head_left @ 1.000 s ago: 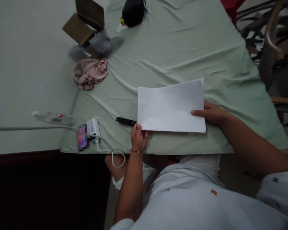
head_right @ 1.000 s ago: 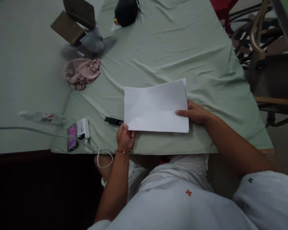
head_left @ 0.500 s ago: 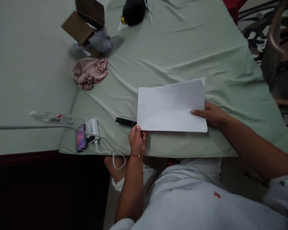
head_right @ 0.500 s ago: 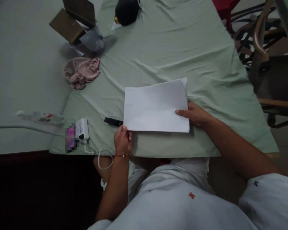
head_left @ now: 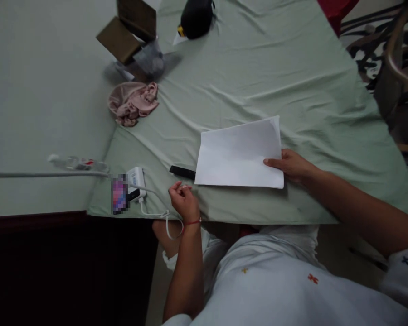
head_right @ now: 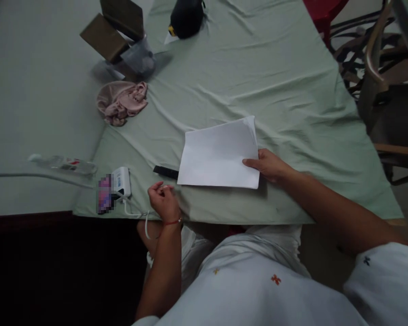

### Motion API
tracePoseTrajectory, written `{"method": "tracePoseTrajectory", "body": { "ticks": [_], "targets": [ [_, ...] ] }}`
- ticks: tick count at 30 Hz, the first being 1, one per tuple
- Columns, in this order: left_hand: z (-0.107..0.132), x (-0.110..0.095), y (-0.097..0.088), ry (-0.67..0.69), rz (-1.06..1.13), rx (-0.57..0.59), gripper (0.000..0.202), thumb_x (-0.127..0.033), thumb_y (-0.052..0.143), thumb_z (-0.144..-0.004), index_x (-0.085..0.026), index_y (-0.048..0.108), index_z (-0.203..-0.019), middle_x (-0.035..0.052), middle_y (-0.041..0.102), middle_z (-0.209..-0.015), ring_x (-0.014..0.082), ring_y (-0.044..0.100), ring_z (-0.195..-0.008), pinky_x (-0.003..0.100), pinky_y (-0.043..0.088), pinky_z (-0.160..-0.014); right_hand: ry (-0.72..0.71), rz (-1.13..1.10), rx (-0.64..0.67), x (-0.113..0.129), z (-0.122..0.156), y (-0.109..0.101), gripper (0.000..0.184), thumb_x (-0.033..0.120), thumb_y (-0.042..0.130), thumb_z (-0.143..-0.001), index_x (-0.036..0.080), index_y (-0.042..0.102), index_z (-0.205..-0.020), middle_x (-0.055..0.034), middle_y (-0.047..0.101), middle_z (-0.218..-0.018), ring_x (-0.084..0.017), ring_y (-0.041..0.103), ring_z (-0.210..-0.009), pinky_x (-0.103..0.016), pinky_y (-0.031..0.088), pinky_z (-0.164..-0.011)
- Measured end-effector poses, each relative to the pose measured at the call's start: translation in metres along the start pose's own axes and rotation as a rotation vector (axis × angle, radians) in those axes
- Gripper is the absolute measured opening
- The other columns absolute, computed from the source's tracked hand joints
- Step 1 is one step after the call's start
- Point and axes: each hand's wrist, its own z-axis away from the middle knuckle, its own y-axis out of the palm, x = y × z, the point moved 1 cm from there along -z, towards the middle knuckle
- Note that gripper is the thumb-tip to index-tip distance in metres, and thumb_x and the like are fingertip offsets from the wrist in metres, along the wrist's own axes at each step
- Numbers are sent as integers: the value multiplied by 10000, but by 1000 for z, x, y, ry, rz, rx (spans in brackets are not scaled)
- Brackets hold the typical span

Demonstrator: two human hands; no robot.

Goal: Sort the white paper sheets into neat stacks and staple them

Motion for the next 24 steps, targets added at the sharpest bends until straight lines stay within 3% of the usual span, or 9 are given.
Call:
{"method": "tracePoseTrajectory", "body": {
  "ticks": [3,5,8,11,18,24],
  "targets": [
    [-5,-4,-7,154,-115,-67,285,-131,514,-902,-189,640,-1151,90,699,-1075,208,677,-1018,381,526,-986,2,30,-10,-1,-3,3,340,412,904,-644,181,752,-842,-112,780,-921,-284,711,-875,-428,575,-810],
    [-10,-6,-8,283,-162,-6,447,-84,484,-868,-177,652,-1271,148,678,-1298,247,632,-1248,425,464,-1133,-8,41,-19,-1,-3,7,345,421,900,-645,183,751,-846,-100,777,-904,-277,705,-856,-431,571,-813],
    [-18,-5,-6,409,-189,124,662,-42,455,-821,-175,594,-1454,158,583,-1536,261,479,-1492,448,326,-1280,-37,8,-24,-2,-3,13,351,429,899,-644,191,750,-856,-90,781,-915,-265,702,-850,-428,572,-821],
    [-21,-2,-2,458,-204,221,706,-37,448,-812,-164,586,-1492,150,592,-1555,262,444,-1538,462,287,-1309,-54,-22,-21,-3,-1,20,343,426,898,-645,198,746,-851,-89,779,-912,-266,700,-845,-439,576,-828],
    [-5,0,3,437,-297,263,771,22,417,-789,-199,598,-1505,129,572,-1587,250,409,-1568,514,261,-1312,-47,-1,-38,-7,-3,21,298,425,870,-683,212,736,-843,-98,780,-928,-287,708,-871,-462,595,-829],
    [-10,6,-1,498,-388,409,778,15,450,-803,-197,552,-1545,130,527,-1624,262,380,-1585,499,296,-1306,-105,185,-59,-10,-4,18,263,474,799,-762,227,725,-810,-76,752,-841,-248,658,-757,-390,554,-690]
  ]
}}
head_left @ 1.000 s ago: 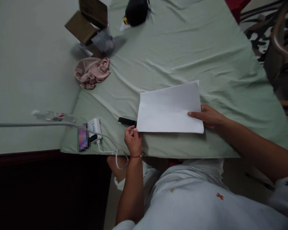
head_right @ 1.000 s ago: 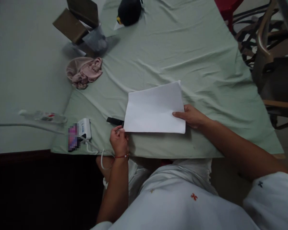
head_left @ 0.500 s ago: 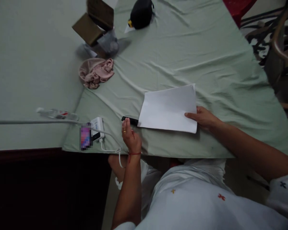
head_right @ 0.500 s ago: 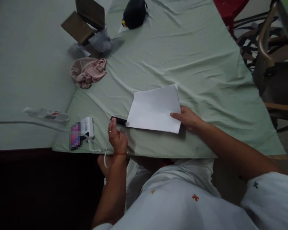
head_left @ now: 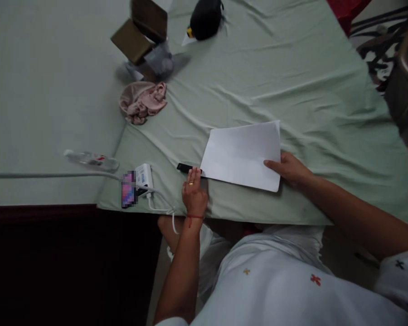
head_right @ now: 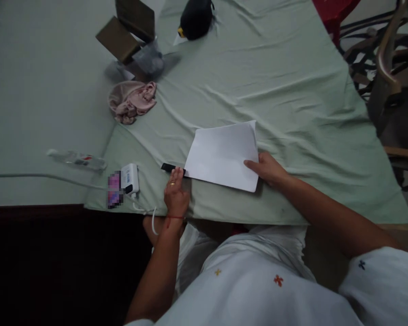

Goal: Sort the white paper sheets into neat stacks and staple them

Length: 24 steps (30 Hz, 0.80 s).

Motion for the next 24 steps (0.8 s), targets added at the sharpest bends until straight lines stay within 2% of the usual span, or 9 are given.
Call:
{"method": "tracePoseTrajectory", "body": {
  "ticks": [3,5,7,9,11,14,19,24],
  "targets": [
    [6,4,-6,43,52,7,750,-60,486,-882,-162,426,-1622,158,419,-1694,260,303,-1619,480,270,-1321,-75,86,-40,0,-2,-6,291,506,758,-799,224,694,-772,-47,685,-722,-206,589,-660,-322,468,-576],
    [18,2,-11,28,76,-62,747,-126,494,-945,-141,312,-1670,181,316,-1740,261,238,-1641,477,232,-1333,-94,96,-67,1,-4,-17,321,518,734,-807,216,661,-726,-29,631,-665,-173,528,-599,-291,393,-522],
    [36,-1,-14,-14,69,-135,721,-187,480,-998,-141,264,-1685,205,281,-1748,272,226,-1644,495,216,-1335,-107,145,-104,2,-7,-33,348,524,716,-811,214,622,-683,-13,581,-629,-151,473,-565,-280,339,-502],
    [53,-5,-13,-73,52,-155,661,-238,464,-1027,-147,320,-1665,229,353,-1711,293,296,-1620,526,270,-1311,-158,231,-176,4,-10,-50,323,507,699,-812,220,612,-693,6,531,-612,-147,440,-559,-282,316,-514],
    [66,-10,-7,-100,34,-98,552,-257,454,-1032,-159,488,-1574,227,519,-1606,306,448,-1539,548,331,-1272,-219,338,-283,5,-12,-62,283,478,664,-818,223,611,-708,12,493,-617,-148,410,-574,-289,300,-538],
    [74,-15,3,-123,-42,-79,456,-229,435,-1016,-182,661,-1410,191,644,-1490,304,551,-1451,563,335,-1251,-252,452,-376,7,-14,-68,306,469,624,-841,234,543,-661,5,455,-610,-161,394,-602,-303,296,-570],
    [72,-20,9,-116,-77,-146,461,-203,439,-978,-183,693,-1362,163,672,-1463,285,567,-1431,504,366,-1223,-272,506,-366,6,-14,-64,394,493,605,-862,251,414,-616,4,381,-599,-170,348,-622,-319,294,-599],
    [71,-24,7,-133,-92,-144,464,-204,445,-964,-169,694,-1354,167,670,-1462,292,571,-1417,495,371,-1210,-287,518,-334,10,-13,-65,296,353,580,-894,238,433,-664,15,378,-635,-153,327,-641,-319,286,-616]
  ]
}}
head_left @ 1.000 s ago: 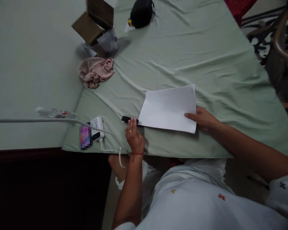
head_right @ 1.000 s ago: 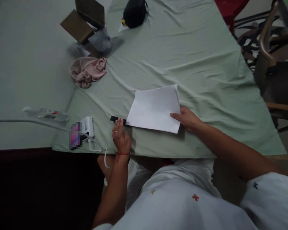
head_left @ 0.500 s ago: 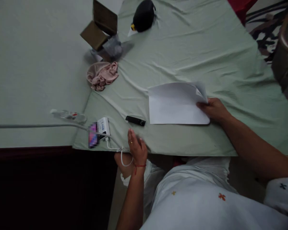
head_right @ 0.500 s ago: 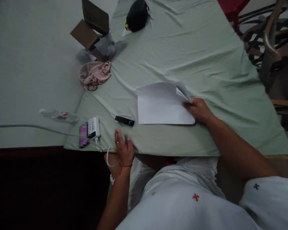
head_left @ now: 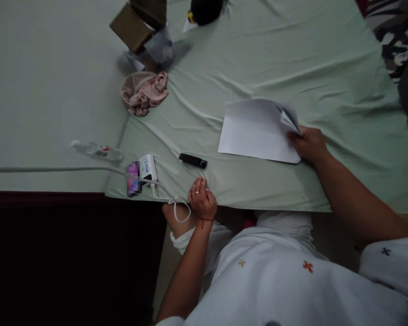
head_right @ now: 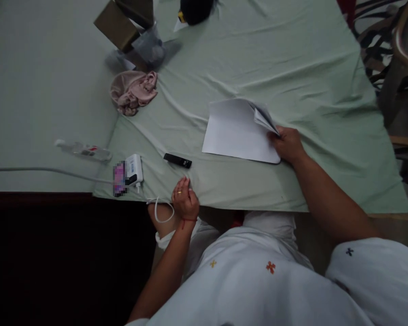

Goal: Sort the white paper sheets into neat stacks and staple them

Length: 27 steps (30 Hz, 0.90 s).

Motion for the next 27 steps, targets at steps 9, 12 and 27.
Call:
{"method": "tracePoseTrajectory", "body": {
  "ticks": [9,12,27],
  "targets": [
    [1,-1,2,-36,1,3,476,-218,461,-942,-185,701,-1352,158,670,-1461,296,565,-1414,491,346,-1219,10,30,-26,-2,1,1,225,265,587,-902,209,495,-705,10,396,-664,-149,363,-676,-315,284,-626],
    [1,0,3,-27,6,4,475,-215,460,-946,-188,696,-1357,157,668,-1464,297,562,-1419,490,347,-1218,-6,-13,-34,-1,2,1,223,242,587,-895,205,498,-695,19,385,-680,-136,351,-665,-317,292,-635],
    [-3,2,-5,-18,27,37,436,-200,493,-939,-188,690,-1328,168,651,-1473,304,552,-1416,501,335,-1223,288,-617,58,5,3,-9,213,313,802,-742,175,644,-780,-30,629,-717,-131,502,-624,-298,408,-576]
  ]
}}
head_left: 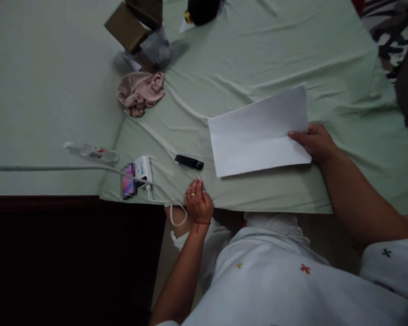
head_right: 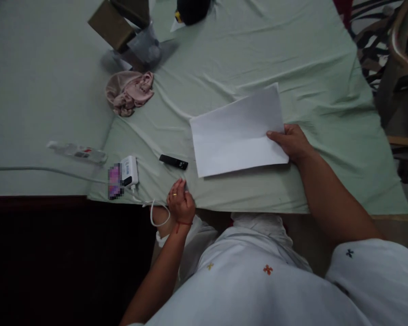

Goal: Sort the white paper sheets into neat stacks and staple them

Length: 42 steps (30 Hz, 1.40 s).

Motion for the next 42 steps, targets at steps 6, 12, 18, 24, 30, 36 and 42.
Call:
{"method": "tracePoseTrajectory", "body": {
  "ticks": [6,12,18,24,30,36,42],
  "targets": [
    [-8,-11,-19,-235,474,-5,385,-446,465,-1051,-191,750,-1091,133,756,-1150,249,681,-1098,403,513,-1007,11,-12,128,3,6,-3,444,496,950,-592,194,628,-640,2,571,-595,-100,457,-482,-259,349,-442],
    [-31,-50,-10,-385,1138,287,533,-642,723,-883,-228,727,-1219,93,757,-1141,215,702,-969,313,546,-809,-30,-26,111,-12,-2,-2,442,541,961,-591,212,673,-651,0,613,-597,-106,473,-469,-252,341,-411],
    [-69,-52,15,-216,808,215,483,-649,716,-890,-183,671,-770,-24,570,-696,129,505,-681,249,404,-648,-136,-28,-4,-21,-12,1,355,512,922,-665,259,750,-846,-27,746,-791,-189,636,-614,-328,515,-524],
    [-71,-50,30,-204,870,172,499,-684,703,-877,-193,640,-813,-22,564,-719,139,501,-684,246,404,-644,-191,-41,-120,-30,-24,1,378,561,928,-639,289,737,-818,-39,760,-827,-225,684,-680,-395,587,-585],
    [-67,-45,33,-231,855,185,447,-629,705,-906,-189,675,-834,-12,615,-740,136,530,-704,239,436,-680,-202,-44,-152,-29,-23,2,405,591,921,-647,301,736,-862,-69,773,-903,-285,729,-814,-461,621,-669],
    [-65,-45,32,-320,977,231,469,-658,749,-850,-207,622,-821,-44,555,-645,104,472,-552,222,321,-506,-210,-89,-186,-28,-23,1,436,597,925,-623,289,741,-871,-78,782,-943,-292,735,-834,-484,621,-720],
    [-65,-47,29,-279,879,198,495,-641,687,-916,-209,562,-712,-54,510,-537,96,440,-513,219,353,-527,-200,-108,-212,-30,-26,2,452,610,941,-566,303,732,-824,-71,796,-954,-299,734,-837,-493,625,-719]
  ]
}}
